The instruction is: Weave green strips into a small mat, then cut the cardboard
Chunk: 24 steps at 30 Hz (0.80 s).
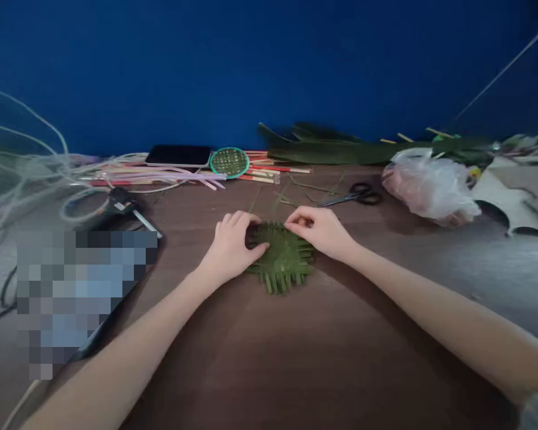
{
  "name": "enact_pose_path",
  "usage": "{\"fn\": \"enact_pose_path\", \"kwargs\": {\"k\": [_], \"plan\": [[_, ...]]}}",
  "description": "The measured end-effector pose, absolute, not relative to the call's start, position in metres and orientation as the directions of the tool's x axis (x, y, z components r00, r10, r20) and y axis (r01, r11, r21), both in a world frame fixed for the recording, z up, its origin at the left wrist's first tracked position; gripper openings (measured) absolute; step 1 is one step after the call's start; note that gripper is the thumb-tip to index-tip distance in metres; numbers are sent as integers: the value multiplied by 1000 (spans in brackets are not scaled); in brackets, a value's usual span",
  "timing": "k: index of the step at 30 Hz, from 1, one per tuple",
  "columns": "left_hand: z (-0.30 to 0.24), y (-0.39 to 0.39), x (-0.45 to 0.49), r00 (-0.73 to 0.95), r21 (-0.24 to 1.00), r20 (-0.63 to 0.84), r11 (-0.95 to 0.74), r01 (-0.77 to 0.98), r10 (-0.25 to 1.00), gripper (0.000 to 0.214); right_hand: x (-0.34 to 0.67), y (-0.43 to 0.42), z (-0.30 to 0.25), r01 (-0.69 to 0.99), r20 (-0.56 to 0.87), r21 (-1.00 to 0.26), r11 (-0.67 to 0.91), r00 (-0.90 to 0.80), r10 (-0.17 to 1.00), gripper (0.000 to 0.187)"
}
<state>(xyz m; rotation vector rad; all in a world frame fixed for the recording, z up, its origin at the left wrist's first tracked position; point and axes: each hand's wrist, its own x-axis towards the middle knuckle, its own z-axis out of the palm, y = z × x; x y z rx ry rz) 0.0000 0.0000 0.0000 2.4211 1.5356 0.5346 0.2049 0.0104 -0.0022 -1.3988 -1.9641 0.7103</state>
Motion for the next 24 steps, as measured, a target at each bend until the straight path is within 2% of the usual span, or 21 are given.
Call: {"fn": "enact_pose_path", "kwargs": {"k": [24], "plan": [[2, -1, 4, 326, 374, 211, -384, 844, 922, 27, 206, 11, -6, 610, 222, -718, 336, -257, 941, 11]]}}
